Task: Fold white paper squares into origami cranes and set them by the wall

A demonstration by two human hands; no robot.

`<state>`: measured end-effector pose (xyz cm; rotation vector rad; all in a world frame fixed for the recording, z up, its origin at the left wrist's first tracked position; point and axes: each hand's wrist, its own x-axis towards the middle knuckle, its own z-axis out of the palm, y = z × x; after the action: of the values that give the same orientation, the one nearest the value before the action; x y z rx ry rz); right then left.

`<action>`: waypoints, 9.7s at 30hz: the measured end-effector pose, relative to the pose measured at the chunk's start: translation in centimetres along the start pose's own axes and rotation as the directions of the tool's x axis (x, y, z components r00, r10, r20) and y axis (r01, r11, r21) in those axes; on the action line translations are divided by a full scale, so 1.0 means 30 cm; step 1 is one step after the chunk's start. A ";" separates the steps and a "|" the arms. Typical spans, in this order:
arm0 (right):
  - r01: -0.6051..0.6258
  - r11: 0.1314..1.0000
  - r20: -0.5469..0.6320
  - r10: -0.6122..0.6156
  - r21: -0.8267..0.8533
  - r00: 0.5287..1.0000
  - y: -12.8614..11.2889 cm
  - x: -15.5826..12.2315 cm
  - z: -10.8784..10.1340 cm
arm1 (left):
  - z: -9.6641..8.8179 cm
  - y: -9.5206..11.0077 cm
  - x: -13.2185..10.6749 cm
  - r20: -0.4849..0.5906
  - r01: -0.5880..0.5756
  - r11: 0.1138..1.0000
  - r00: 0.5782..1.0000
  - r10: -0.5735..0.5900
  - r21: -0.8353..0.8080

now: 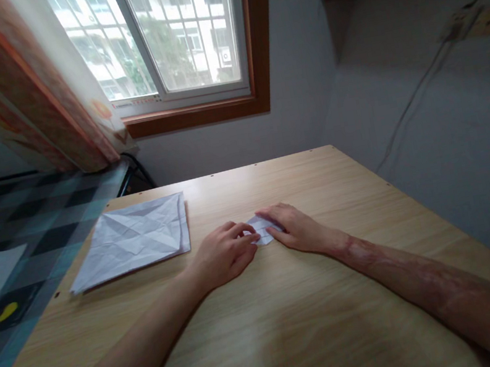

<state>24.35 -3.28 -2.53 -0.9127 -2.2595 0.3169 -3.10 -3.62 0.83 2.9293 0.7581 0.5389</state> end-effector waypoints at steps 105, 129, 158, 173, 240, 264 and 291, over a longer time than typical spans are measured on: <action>0.007 0.985 -0.304 0.047 0.175 0.951 -0.078 0.008 -0.028 | 0.024 -0.026 0.004 -0.302 0.195 0.703 0.801 -0.516 -0.684; 0.059 0.997 -0.281 -0.041 0.056 0.959 -0.064 -0.003 -0.021 | 0.019 0.012 0.006 -0.247 0.169 0.692 0.854 -0.459 -0.702; -0.290 0.544 0.091 0.363 0.787 0.927 -0.024 0.012 0.017 | 0.048 -0.021 0.019 -0.007 0.232 0.359 0.832 -0.555 -0.904; -0.343 0.659 0.077 0.398 0.670 0.914 -0.038 -0.005 0.029 | 0.058 0.053 0.039 0.052 0.283 0.319 0.815 -0.576 -0.905; -0.257 0.751 -0.067 0.371 0.608 0.926 -0.055 0.007 0.047 | 0.056 0.074 0.061 0.032 0.253 0.317 0.825 -0.564 -0.914; -0.320 0.783 -0.055 0.409 0.533 0.911 -0.095 0.002 0.042 | 0.084 0.091 0.062 -0.026 0.268 0.371 0.781 -0.624 -0.889; -0.031 0.993 -0.135 0.047 0.115 0.990 -0.162 -0.007 0.002 | 0.064 0.109 0.081 -0.004 0.204 0.310 0.829 -0.559 -0.928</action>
<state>21.88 -6.96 -0.51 -0.8930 -2.0784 0.3832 1.06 -5.26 0.30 1.5418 0.8003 0.9995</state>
